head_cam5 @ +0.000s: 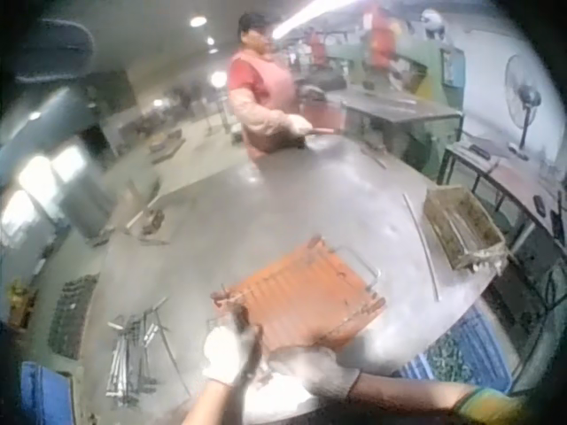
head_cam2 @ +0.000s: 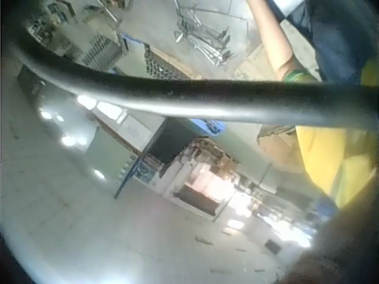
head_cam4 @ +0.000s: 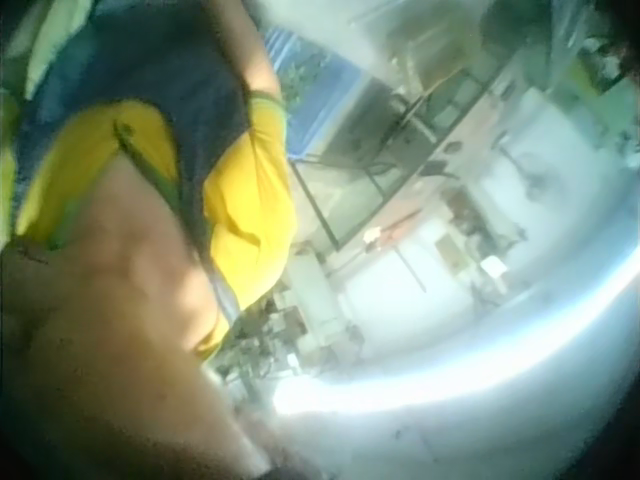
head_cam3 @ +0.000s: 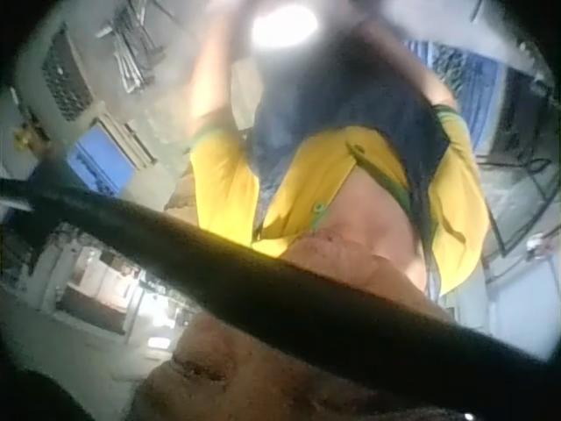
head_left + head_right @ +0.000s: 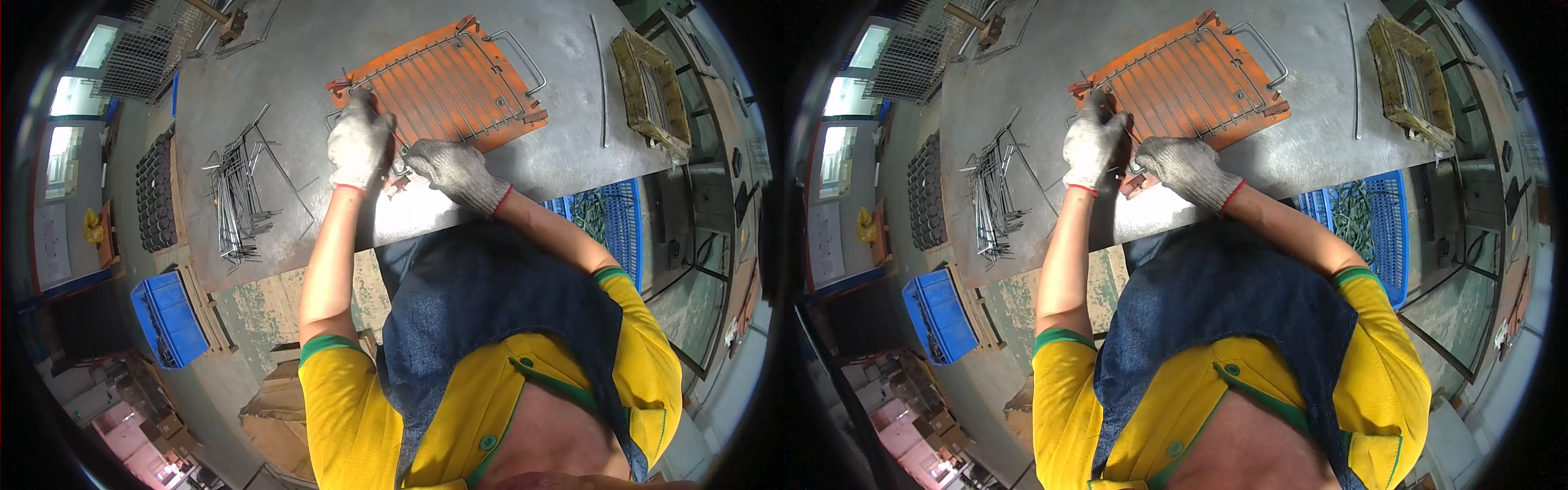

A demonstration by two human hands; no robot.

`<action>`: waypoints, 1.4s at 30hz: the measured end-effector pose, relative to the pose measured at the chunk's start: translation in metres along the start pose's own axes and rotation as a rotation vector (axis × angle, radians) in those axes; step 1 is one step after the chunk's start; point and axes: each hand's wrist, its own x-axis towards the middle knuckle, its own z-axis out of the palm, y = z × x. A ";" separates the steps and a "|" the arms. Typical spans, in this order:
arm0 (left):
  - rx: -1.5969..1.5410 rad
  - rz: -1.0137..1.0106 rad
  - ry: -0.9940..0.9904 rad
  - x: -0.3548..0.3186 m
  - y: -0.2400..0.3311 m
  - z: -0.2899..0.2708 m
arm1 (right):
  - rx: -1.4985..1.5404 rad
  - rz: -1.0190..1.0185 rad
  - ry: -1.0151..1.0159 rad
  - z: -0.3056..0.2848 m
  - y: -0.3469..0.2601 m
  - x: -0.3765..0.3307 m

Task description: The person assembles metal grids by inserting thin metal rods into slots on an orange rectangular frame. They repeatedly pick up rods from a container, align them with the frame, and press them into place. The person works at a metal table in a workshop environment, handling the components with gloved hands.

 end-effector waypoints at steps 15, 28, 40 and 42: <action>0.438 0.555 0.064 -0.007 -0.027 0.002 | 0.023 0.068 -0.224 0.002 -0.020 0.018; 0.406 0.500 0.046 -0.009 -0.025 0.001 | 0.062 0.115 -0.212 0.009 -0.011 0.023; -0.969 -0.509 -0.287 -0.047 -0.058 -0.034 | 0.362 0.479 0.276 -0.051 0.068 -0.117; -1.003 -0.653 -0.426 -0.054 -0.035 -0.044 | 0.426 0.695 0.236 -0.064 0.080 -0.135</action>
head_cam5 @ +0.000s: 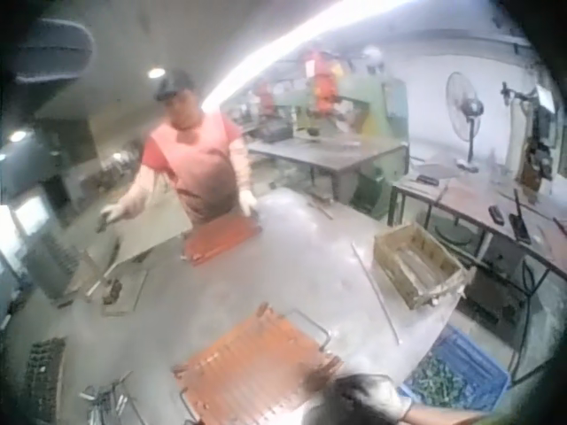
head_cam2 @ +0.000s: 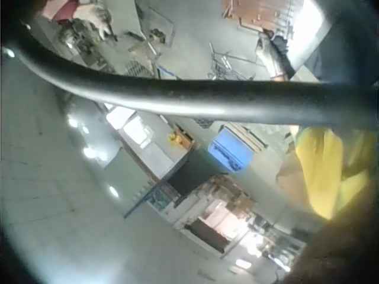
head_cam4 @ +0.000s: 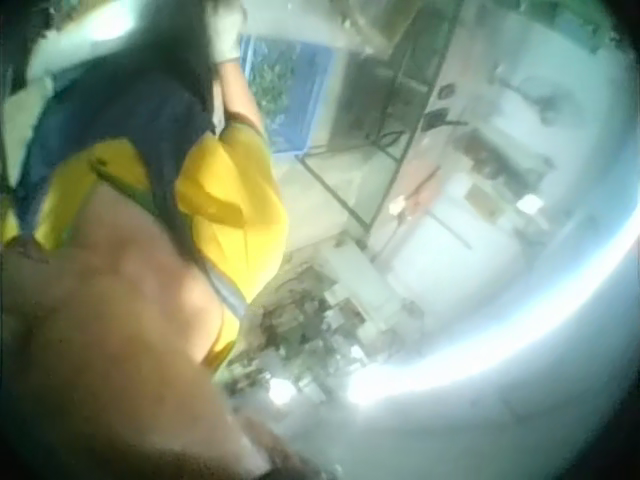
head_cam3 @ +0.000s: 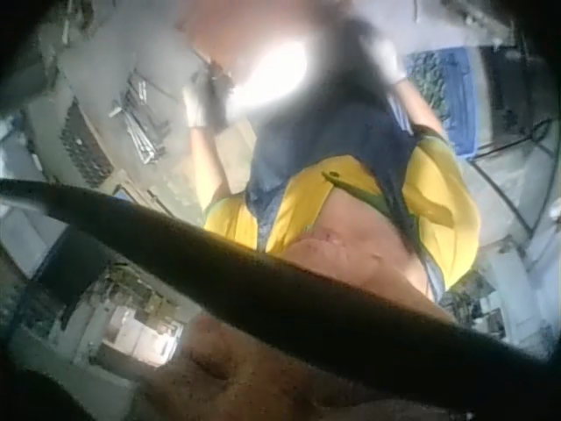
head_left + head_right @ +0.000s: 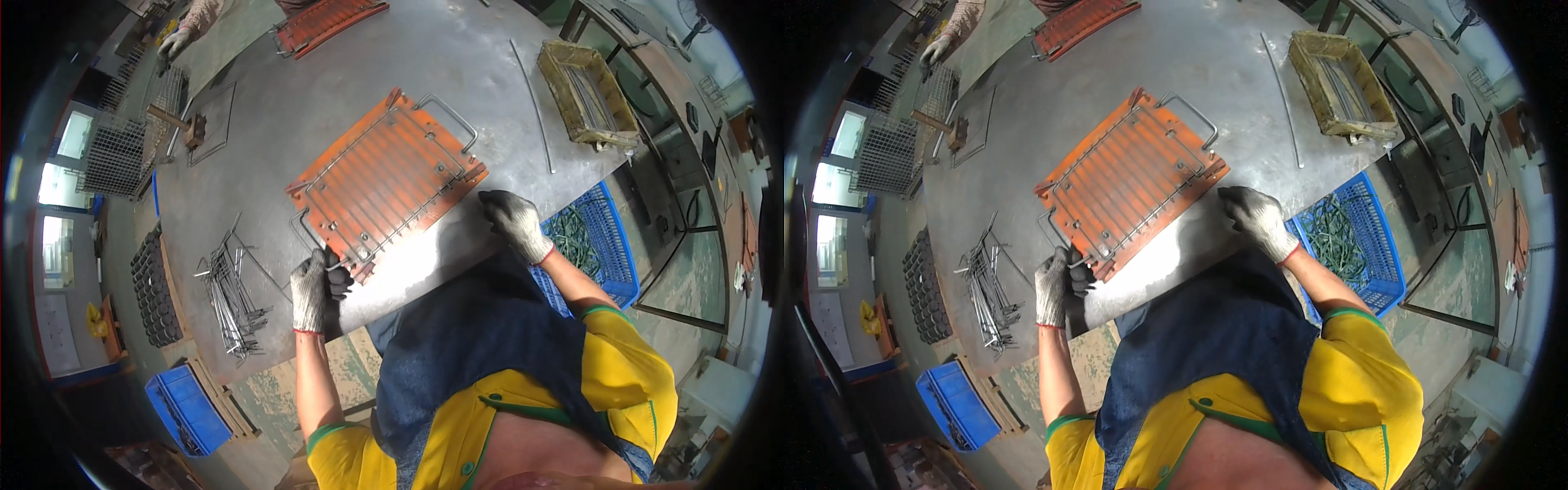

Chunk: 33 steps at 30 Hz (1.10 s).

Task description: The person assembles metal grids by inserting thin metal rods into slots on an orange rectangular frame. They repeatedly pick up rods from a container, align them with the frame, and press them into place. The person works at a metal table in a workshop environment, handling the components with gloved hands.

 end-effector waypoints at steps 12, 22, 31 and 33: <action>-0.245 -0.001 -0.265 0.062 -0.007 0.146 | -0.242 -0.246 0.173 0.011 0.027 0.004; 0.811 1.100 0.303 0.132 0.012 0.197 | -0.460 -0.393 0.244 0.017 0.044 0.008; 1.205 0.908 0.598 0.033 -0.024 0.014 | -0.204 -0.225 0.247 0.017 0.026 0.006; 1.343 0.839 0.686 0.022 -0.016 -0.008 | -0.178 -0.153 0.244 0.016 0.023 0.004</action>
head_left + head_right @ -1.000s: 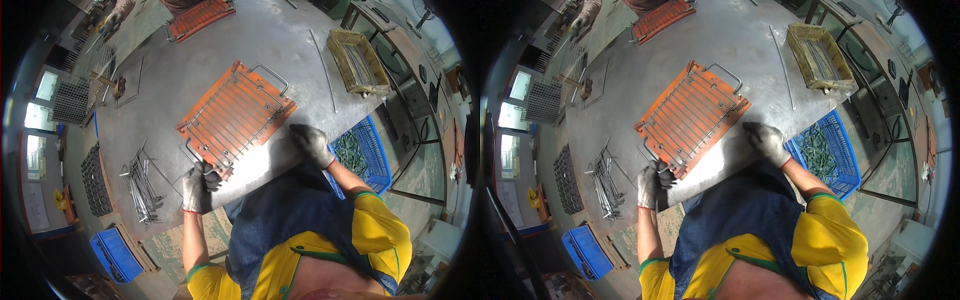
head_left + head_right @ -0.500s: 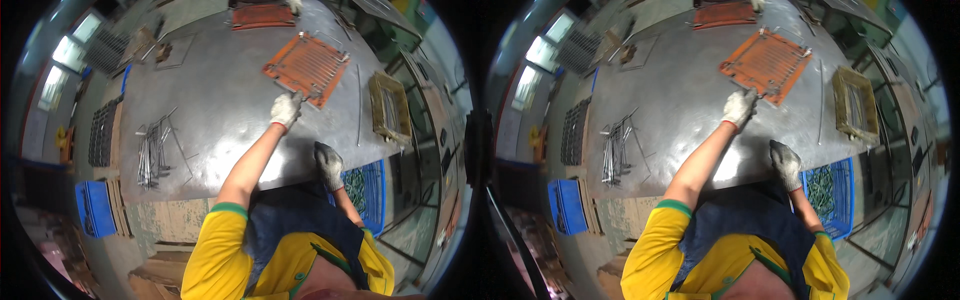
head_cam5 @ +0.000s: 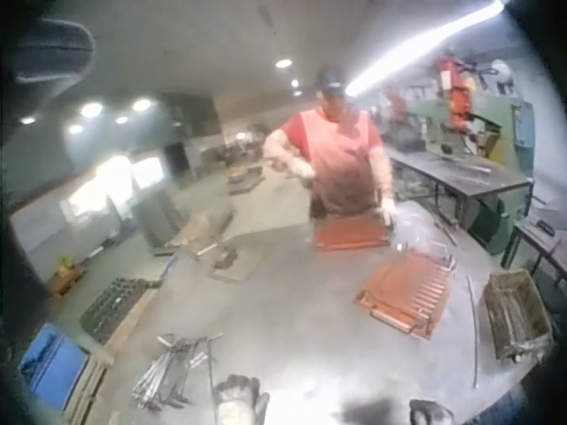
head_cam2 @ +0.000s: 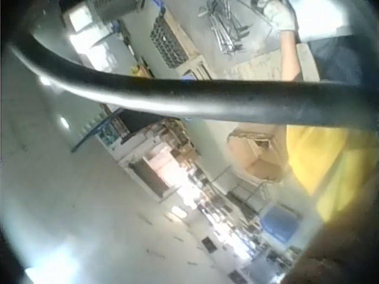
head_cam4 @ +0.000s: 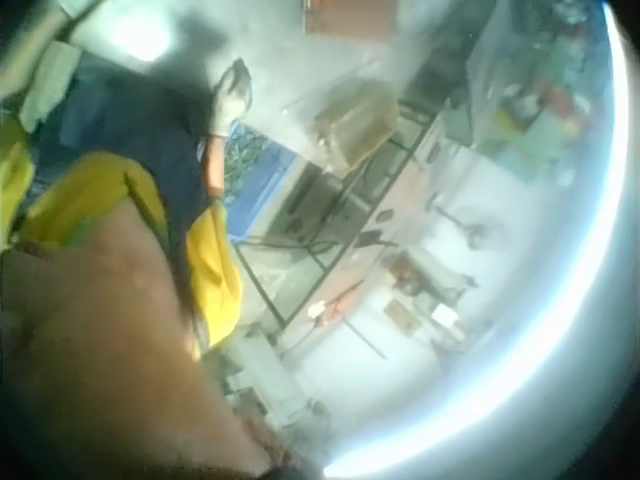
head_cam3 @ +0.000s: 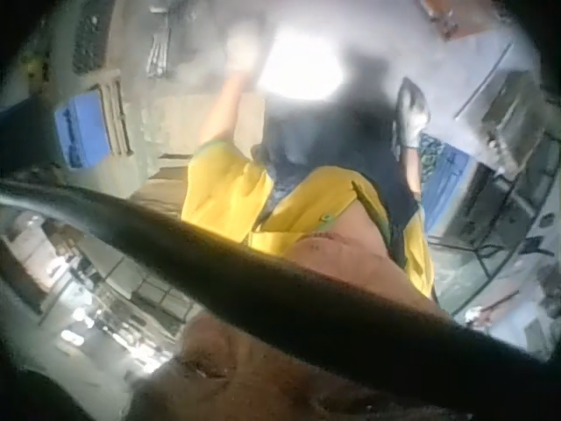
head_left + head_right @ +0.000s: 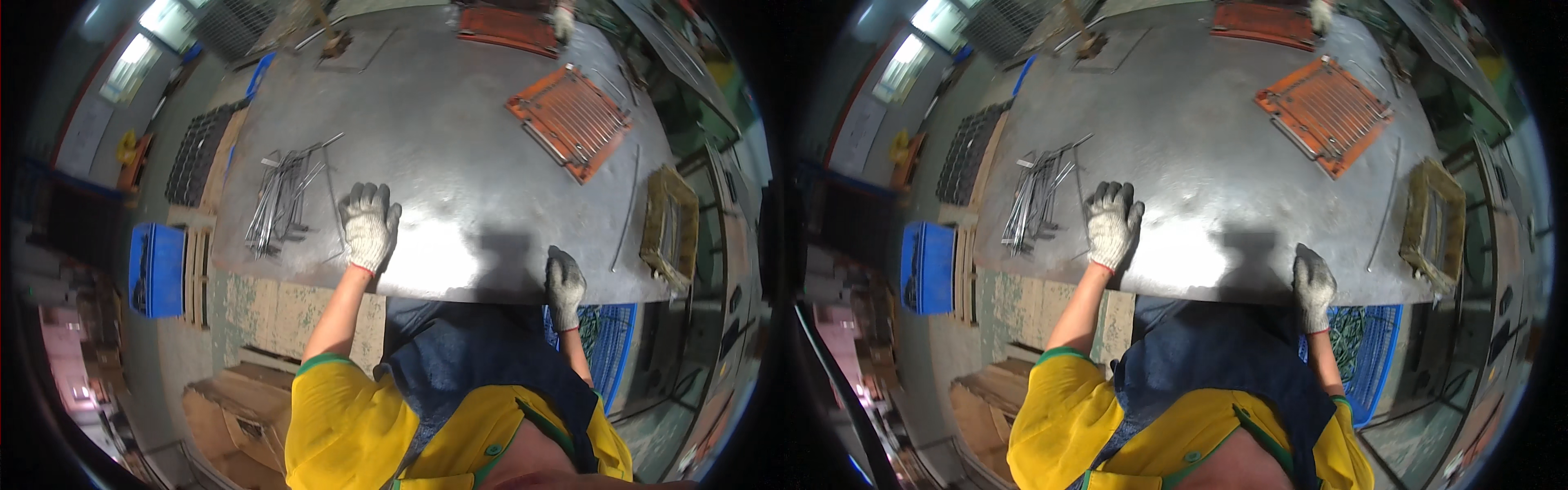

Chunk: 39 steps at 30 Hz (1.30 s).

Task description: The person assembles metal grids by inserting thin metal rods into slots on an orange rectangular frame. They repeatedly pick up rods from a container, align them with the frame, and press them into place. The person works at a metal table in a workshop environment, handling the components with gloved hands.

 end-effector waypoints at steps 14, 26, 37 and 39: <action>0.265 -0.487 -0.119 -0.034 -0.099 -0.015 | -0.018 -0.122 0.061 0.008 0.012 0.001; 0.412 -0.184 0.070 -0.006 -0.203 0.053 | -0.106 -0.156 0.094 0.001 -0.008 0.003; -0.209 -0.108 0.131 0.035 -0.043 0.041 | -0.395 -0.313 0.032 0.005 0.017 -0.001; 0.132 0.219 0.212 0.021 -0.020 0.084 | -0.375 -0.255 -0.005 0.007 0.015 -0.001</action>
